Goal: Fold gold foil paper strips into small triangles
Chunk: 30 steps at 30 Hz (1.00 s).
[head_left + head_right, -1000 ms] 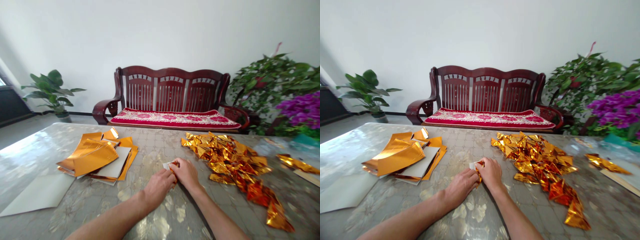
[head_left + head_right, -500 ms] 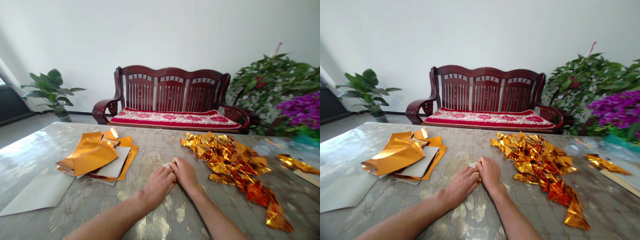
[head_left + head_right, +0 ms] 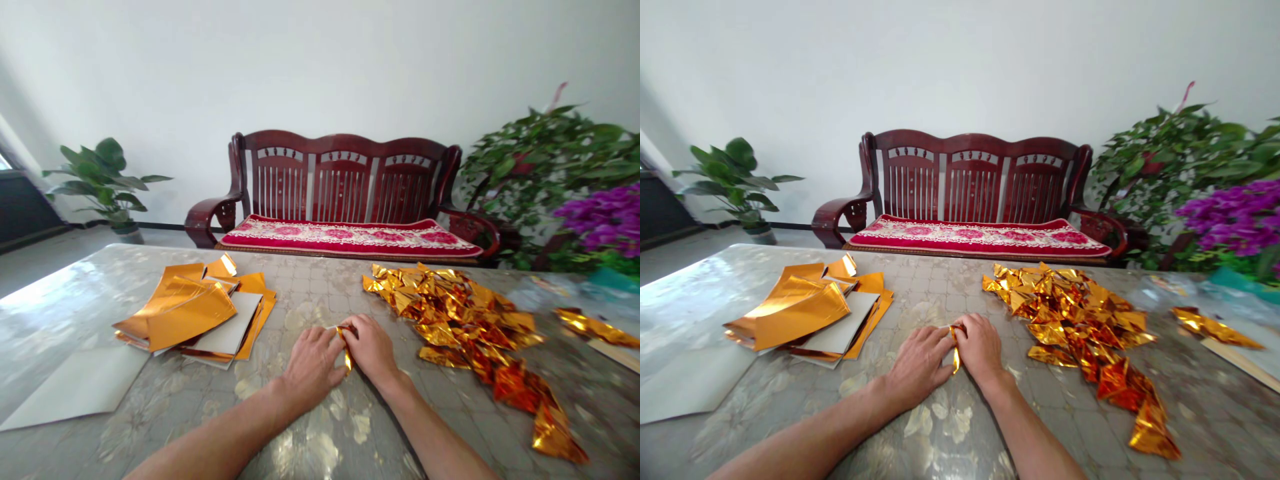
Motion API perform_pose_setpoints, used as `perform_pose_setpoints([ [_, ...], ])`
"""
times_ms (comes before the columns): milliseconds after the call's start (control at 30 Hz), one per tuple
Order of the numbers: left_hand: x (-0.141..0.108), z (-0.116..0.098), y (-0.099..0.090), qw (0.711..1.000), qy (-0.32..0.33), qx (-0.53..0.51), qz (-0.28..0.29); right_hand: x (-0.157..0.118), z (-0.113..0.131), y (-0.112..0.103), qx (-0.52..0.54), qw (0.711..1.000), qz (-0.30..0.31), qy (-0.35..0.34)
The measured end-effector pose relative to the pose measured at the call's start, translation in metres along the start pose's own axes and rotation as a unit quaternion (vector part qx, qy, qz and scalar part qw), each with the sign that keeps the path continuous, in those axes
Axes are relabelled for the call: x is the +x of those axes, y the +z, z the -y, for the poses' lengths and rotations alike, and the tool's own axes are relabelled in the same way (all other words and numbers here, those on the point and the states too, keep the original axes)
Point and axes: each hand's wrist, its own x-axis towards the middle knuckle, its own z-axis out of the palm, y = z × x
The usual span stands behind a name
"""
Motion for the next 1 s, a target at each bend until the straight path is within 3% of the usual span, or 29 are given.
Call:
perform_pose_setpoints([
  [500,0.0009,0.0038,-0.0045,1.000,0.001,0.025,0.004,-0.0074,0.0040,-0.0009,-0.083,0.993,-0.025,-0.085],
  [1000,0.0005,0.0047,-0.0038,1.000,0.000,0.019,0.005,-0.0099,0.0066,-0.0048,-0.097,0.989,-0.012,-0.113],
])
